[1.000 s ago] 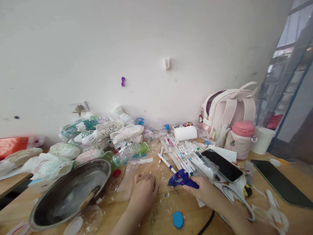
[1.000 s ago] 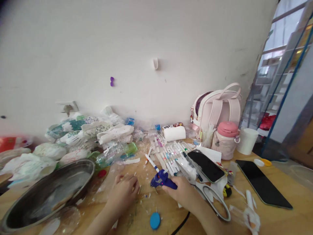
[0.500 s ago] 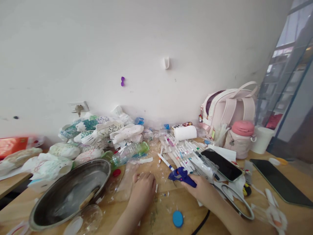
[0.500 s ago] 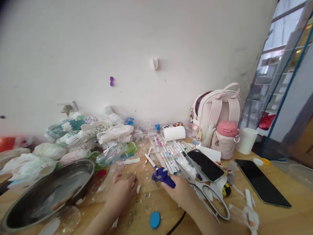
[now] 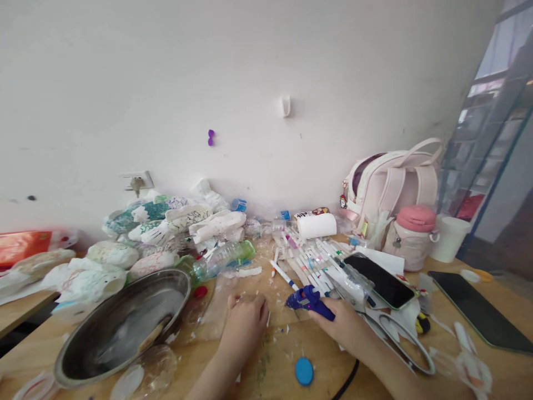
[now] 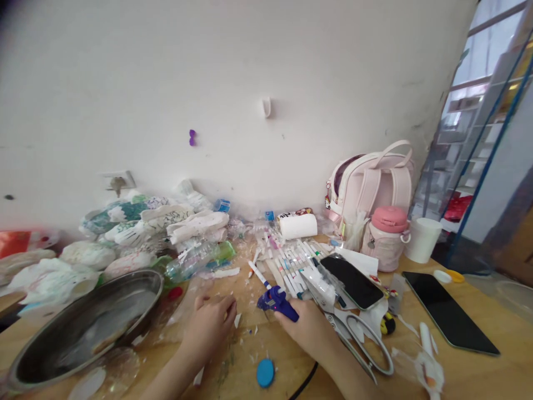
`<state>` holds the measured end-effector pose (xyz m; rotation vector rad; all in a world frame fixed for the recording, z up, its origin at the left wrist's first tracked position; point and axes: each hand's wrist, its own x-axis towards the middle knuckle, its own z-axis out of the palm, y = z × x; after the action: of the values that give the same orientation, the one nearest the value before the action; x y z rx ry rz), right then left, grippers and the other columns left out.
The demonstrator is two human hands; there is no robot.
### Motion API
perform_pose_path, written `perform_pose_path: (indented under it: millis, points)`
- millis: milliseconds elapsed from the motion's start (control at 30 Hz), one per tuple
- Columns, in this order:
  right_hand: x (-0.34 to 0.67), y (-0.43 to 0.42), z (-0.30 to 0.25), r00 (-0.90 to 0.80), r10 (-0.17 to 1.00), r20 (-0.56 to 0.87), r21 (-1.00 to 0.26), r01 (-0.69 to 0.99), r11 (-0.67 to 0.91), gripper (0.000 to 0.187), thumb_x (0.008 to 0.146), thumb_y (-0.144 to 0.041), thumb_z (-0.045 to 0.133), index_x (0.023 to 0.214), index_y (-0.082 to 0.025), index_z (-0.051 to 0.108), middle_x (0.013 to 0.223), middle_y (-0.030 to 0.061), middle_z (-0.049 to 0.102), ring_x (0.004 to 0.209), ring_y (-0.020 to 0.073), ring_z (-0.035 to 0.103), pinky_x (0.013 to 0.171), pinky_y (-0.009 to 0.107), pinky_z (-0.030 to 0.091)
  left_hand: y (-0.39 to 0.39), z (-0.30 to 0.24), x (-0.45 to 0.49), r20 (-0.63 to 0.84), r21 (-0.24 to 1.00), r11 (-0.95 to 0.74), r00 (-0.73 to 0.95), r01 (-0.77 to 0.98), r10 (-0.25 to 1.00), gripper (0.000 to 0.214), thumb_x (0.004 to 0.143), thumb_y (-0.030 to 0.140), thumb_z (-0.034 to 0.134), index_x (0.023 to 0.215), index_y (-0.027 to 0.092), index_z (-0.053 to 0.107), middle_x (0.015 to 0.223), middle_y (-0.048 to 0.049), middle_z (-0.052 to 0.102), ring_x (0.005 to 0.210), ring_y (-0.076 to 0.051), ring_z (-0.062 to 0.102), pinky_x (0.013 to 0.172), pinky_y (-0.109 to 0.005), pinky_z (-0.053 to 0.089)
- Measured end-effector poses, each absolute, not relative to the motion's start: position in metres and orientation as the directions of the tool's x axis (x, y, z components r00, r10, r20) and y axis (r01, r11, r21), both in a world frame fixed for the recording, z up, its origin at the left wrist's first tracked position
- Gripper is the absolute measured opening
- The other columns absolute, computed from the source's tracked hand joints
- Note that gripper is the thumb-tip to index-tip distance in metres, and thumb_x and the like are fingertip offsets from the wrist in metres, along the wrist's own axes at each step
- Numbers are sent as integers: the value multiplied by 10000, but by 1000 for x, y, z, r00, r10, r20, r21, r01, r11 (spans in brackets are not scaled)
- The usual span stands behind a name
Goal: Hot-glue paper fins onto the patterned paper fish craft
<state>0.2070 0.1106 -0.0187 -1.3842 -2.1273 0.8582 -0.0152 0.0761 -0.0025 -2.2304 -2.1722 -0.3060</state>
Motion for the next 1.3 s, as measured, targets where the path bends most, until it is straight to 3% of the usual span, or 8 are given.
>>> perform_pose_path:
  millis: [133, 267, 500, 733, 1067, 1300]
  points:
    - [208, 111, -17, -414, 910, 32, -734, 608, 302, 308, 811, -415, 509, 850, -159, 675, 743, 59, 683, 706, 218, 621, 634, 276, 433, 77, -3, -18, 144, 146, -51, 30, 988, 989, 307, 900, 164, 365, 780, 219, 642, 873, -23, 727, 884, -219, 650, 909, -436, 302]
    - [210, 110, -17, -437, 899, 25, -760, 576, 301, 298, 809, -406, 515, 868, -165, 681, 805, 61, 699, 768, 228, 630, 693, 287, 450, 79, -5, -18, 135, 141, -45, 26, 989, 990, 327, 918, 184, 348, 759, 202, 633, 846, -44, 728, 869, -223, 652, 928, -454, 287]
    - [200, 107, -21, -377, 923, 72, -691, 649, 318, 296, 801, -415, 530, 848, -164, 680, 813, 87, 709, 783, 238, 641, 743, 307, 456, 77, -2, -15, 146, 116, -43, 26, 992, 989, 302, 899, 146, 333, 811, 210, 615, 808, -44, 725, 820, -211, 654, 903, -443, 303]
    - [206, 112, -22, -409, 911, 60, -714, 620, 325, 295, 827, -410, 502, 862, -171, 670, 816, 72, 709, 774, 231, 643, 710, 295, 461, 77, 0, -14, 146, 69, -33, 23, 997, 989, 324, 900, 170, 314, 801, 171, 622, 762, -98, 718, 764, -234, 662, 879, -430, 330]
    - [206, 111, -25, -408, 912, 44, -724, 616, 311, 317, 825, -418, 499, 904, -164, 673, 834, 84, 707, 797, 243, 645, 748, 317, 462, 78, -5, -18, 138, 90, -54, 41, 994, 990, 340, 894, 185, 362, 730, 207, 659, 717, -51, 730, 712, -185, 676, 995, -448, 275]
    - [211, 114, -28, -418, 908, 11, -701, 645, 305, 358, 824, -453, 470, 883, -155, 659, 786, 86, 688, 749, 240, 632, 682, 313, 448, 79, -1, -16, 124, 135, -39, 23, 990, 992, 301, 859, 167, 399, 728, 205, 667, 737, -58, 737, 738, -196, 676, 995, -461, 283]
